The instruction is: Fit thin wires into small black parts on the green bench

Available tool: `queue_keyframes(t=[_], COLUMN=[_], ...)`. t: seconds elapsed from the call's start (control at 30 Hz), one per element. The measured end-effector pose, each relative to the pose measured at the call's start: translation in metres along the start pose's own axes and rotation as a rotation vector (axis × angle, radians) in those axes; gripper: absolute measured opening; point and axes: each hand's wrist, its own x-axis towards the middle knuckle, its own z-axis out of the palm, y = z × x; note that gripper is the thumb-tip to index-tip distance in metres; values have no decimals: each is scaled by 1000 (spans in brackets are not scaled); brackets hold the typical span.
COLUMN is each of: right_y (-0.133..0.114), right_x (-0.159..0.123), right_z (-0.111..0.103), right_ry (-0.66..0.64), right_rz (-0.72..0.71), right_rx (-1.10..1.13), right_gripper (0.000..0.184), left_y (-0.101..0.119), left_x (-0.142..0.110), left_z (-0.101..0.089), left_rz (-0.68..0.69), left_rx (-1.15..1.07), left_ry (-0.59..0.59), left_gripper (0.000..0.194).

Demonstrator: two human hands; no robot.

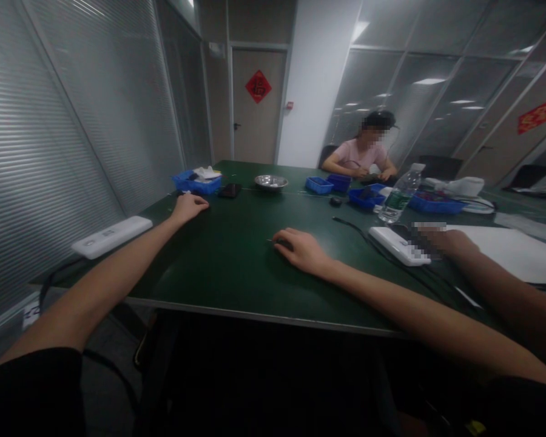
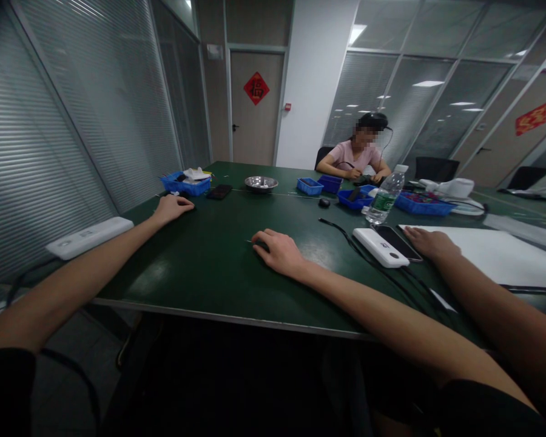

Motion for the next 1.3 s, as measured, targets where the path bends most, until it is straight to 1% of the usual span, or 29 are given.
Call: queue_keyframes(t=[0.1,0.17,0.23,0.33,0.4,0.47,0.63,0.7,0.77,0.87,0.97,1.1,1.2,1.3], right_y=[-1,-1,-1,0,0,0,0,-1,-2,-2,-3,-5,-7,-8], right_x=[0,0,1,1,1,1,1,1,1,1,0,-1,-2,-3], right_z=[0,1,1,1,1,1,1,0,0,0,-1,-2,-3,-5], right_ry=[-3,0,-2,-7,-3,6,17,16,19,14,9,38,50,44], right_rz=[-2,0,0,-1,2,5,-21,-40,-51,-59,-70,-62,-44,-41], right_rx=[-3,-13,-15,-7,1,11,41,42,35,24,20,23,27,36], right_gripper=[20,20,20,20,20,20,22,22,22,22,22,21,20,20], left_y=[-1,-2,-1,4,14,30,88,109,124,135,137,136,135,136], left_x=[5,6,6,3,-2,-9,-43,-59,-72,-83,-84,-82,-83,-83], left_z=[4,6,8,10,13,17,33,37,41,43,45,44,42,42], left_rz=[-126,-173,-173,-111,-46,57,411,539,640,719,724,704,671,622], left_rx=[-81,-113,-144,-193,-228,-276,-404,-459,-509,-549,-553,-550,-556,-583], left_ry=[-18,-27,-47,-94,-146,-234,-483,-541,-580,-596,-585,-602,-609,-625], left_gripper=[31,31,30,29,31,32,33,32,32,30,29,29,29,33])
